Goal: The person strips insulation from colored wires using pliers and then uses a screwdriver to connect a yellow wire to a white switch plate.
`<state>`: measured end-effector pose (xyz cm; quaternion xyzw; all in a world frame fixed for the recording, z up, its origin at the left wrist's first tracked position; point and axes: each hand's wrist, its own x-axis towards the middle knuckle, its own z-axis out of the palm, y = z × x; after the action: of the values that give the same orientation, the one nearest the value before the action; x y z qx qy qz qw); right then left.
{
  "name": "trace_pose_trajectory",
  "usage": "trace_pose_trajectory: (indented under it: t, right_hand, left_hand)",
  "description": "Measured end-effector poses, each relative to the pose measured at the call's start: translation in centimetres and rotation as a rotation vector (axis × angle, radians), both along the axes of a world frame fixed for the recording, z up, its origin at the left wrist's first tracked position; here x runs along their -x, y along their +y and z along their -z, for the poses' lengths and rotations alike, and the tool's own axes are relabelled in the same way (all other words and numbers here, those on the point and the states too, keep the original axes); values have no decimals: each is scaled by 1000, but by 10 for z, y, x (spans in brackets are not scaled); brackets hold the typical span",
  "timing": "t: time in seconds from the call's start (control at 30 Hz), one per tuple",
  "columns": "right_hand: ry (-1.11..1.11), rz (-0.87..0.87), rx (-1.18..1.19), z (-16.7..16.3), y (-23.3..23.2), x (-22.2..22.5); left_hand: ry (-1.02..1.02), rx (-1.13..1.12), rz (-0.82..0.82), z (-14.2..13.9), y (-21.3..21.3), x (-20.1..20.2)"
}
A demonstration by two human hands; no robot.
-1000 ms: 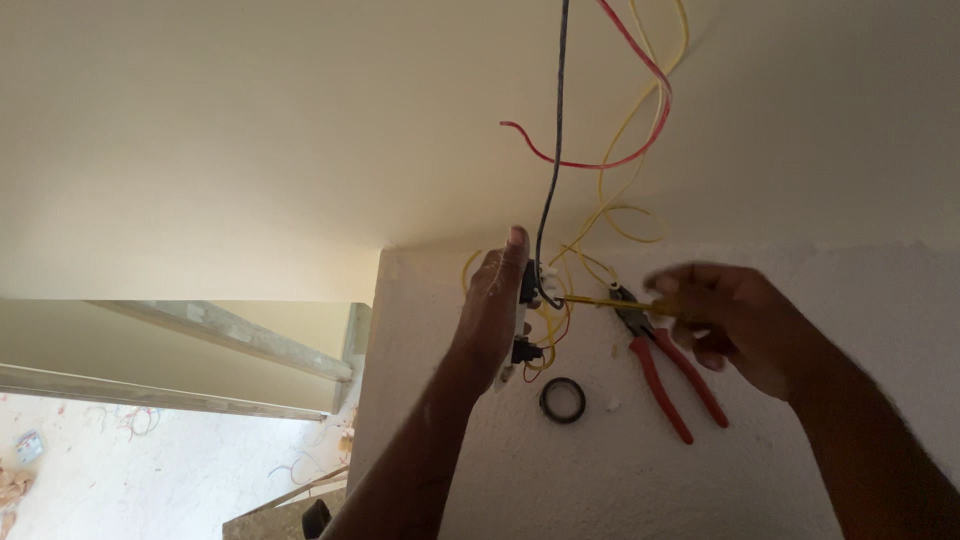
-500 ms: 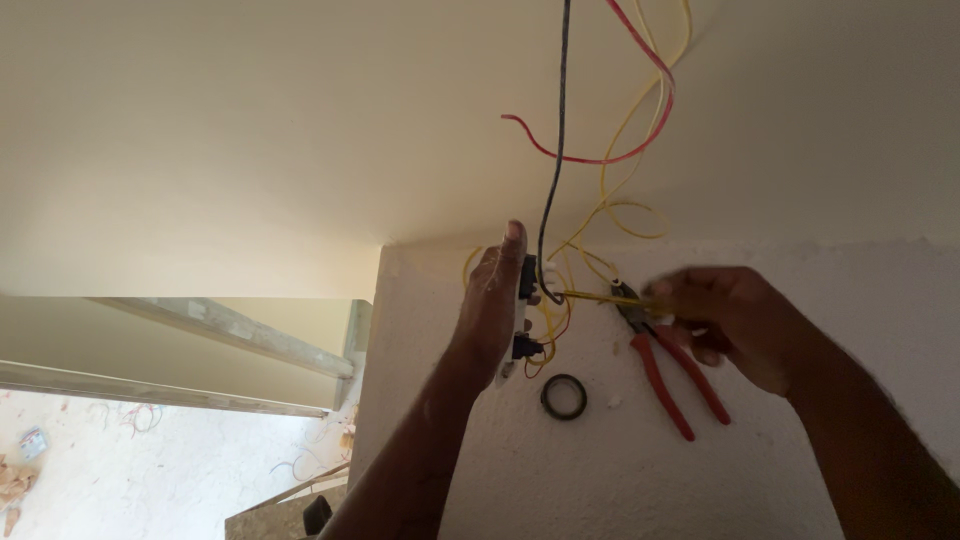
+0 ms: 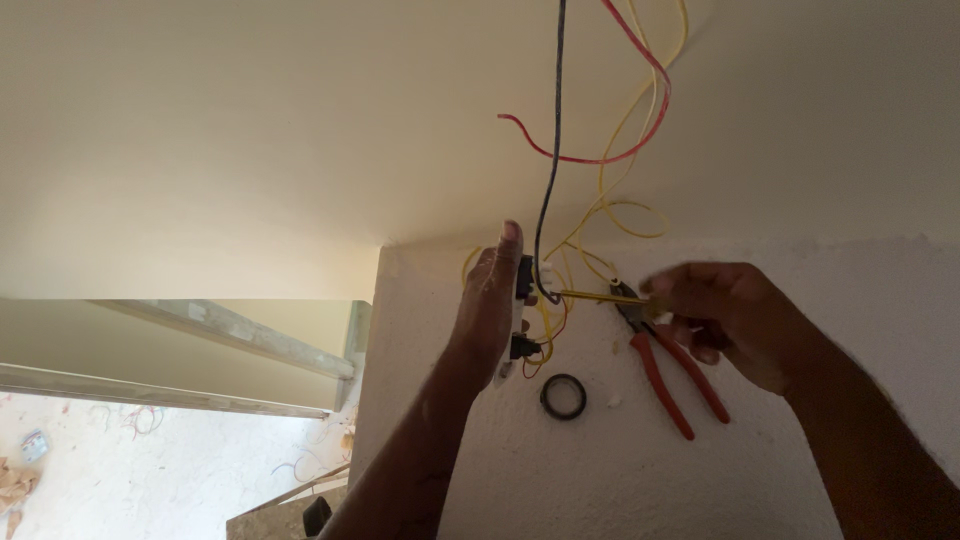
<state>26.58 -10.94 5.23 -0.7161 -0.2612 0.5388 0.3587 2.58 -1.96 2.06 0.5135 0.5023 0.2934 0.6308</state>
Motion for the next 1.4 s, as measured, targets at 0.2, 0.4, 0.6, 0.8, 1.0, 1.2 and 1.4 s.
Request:
trace_pose_trajectory:
  t: [0.2, 0.4, 0.6, 0.8, 1.0, 1.2, 1.4]
  right_hand:
    - [-356, -321, 87, -9, 0, -10]
    - [-327, -716, -22, -9, -16, -43]
    - [-541, -374, -298, 19, -4, 26]
    - [-708, -334, -509, -1, 1, 73]
    - [-603, -376, -482, -9, -2, 66]
    - [-386, -119, -418, -10, -6, 57]
    - [-425, -72, -446, -1, -10, 66]
  left_hand:
    - [13, -12, 45, -3, -2, -1]
    - [10, -2, 34, -6, -2, -4]
    - [13, -167, 25, 6, -2, -8]
    - [-46, -138, -1, 4, -9, -17]
    - [-38, -66, -37, -7, -17, -23]
    - [-14, -101, -165, -15, -17, -24]
    - [-8, -101, -138, -18, -21, -25]
